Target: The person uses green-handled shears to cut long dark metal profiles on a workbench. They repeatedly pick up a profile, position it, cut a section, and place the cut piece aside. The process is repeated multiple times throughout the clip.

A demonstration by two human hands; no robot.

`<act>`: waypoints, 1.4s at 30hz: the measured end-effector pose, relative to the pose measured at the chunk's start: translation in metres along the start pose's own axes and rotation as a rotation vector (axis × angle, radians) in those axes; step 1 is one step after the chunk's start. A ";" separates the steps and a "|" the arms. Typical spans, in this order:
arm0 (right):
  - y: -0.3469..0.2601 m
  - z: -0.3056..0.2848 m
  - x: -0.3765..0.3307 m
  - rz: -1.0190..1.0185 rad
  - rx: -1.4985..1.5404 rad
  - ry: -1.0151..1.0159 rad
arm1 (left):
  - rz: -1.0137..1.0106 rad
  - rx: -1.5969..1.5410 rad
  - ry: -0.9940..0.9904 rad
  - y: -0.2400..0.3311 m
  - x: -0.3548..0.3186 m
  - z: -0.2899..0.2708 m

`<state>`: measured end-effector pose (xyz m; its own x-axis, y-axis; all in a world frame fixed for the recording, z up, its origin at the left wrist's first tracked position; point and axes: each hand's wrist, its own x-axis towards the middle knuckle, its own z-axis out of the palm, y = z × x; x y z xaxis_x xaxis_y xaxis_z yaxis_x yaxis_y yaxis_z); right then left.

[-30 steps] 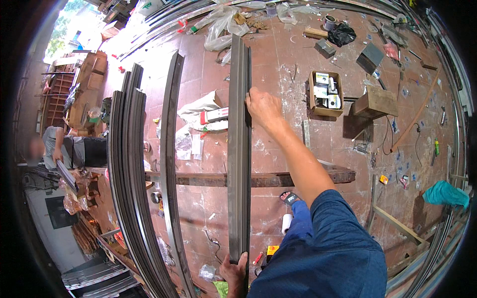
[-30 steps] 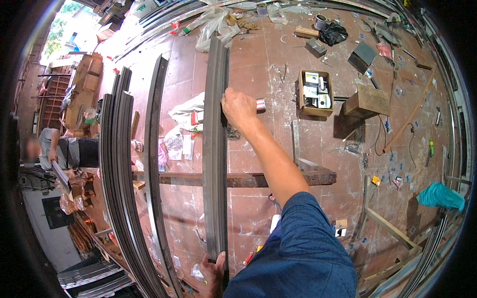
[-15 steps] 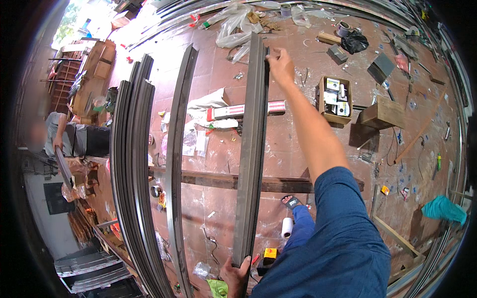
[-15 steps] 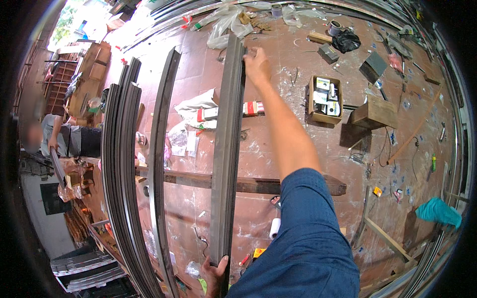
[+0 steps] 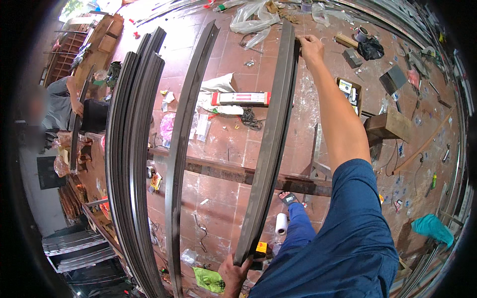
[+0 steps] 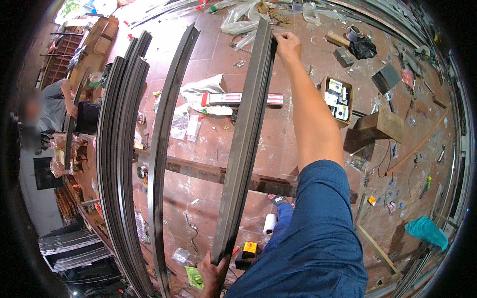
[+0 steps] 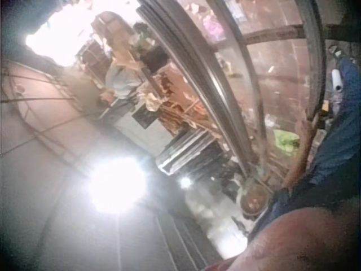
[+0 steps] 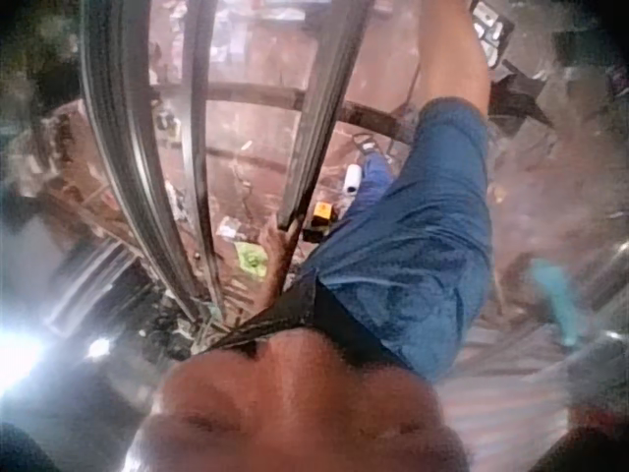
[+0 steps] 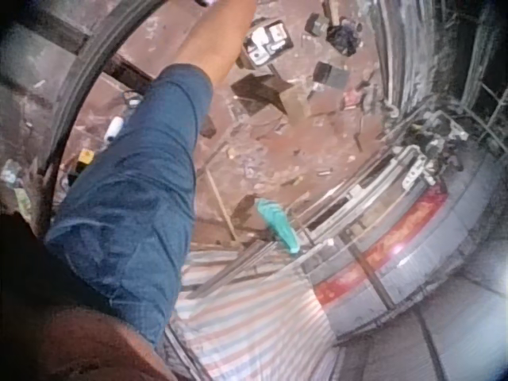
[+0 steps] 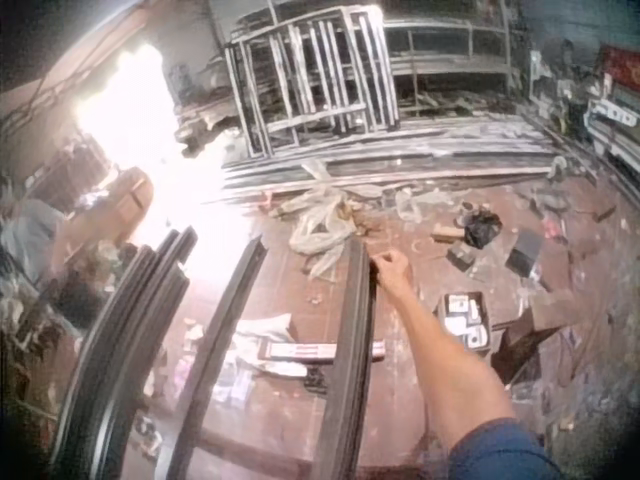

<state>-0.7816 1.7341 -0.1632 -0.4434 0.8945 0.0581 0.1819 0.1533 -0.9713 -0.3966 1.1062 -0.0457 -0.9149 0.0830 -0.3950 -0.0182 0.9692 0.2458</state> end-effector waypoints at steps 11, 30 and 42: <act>-0.005 -0.014 -0.028 0.039 0.269 -0.203 | 0.072 -0.014 0.047 -0.006 -0.001 0.003; -0.019 -0.076 -0.223 -0.661 -0.661 -0.189 | 0.185 -0.259 0.235 0.005 -0.012 -0.015; -0.038 -0.188 -0.587 -0.821 -0.804 -0.713 | 0.414 -0.611 0.719 -0.055 -0.154 0.015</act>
<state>-0.3635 1.2820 -0.1176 -0.9819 0.0532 0.1819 -0.0034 0.9547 -0.2975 -0.2488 1.0435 -0.0117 -0.9176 0.0301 0.3964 0.3348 0.5960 0.7299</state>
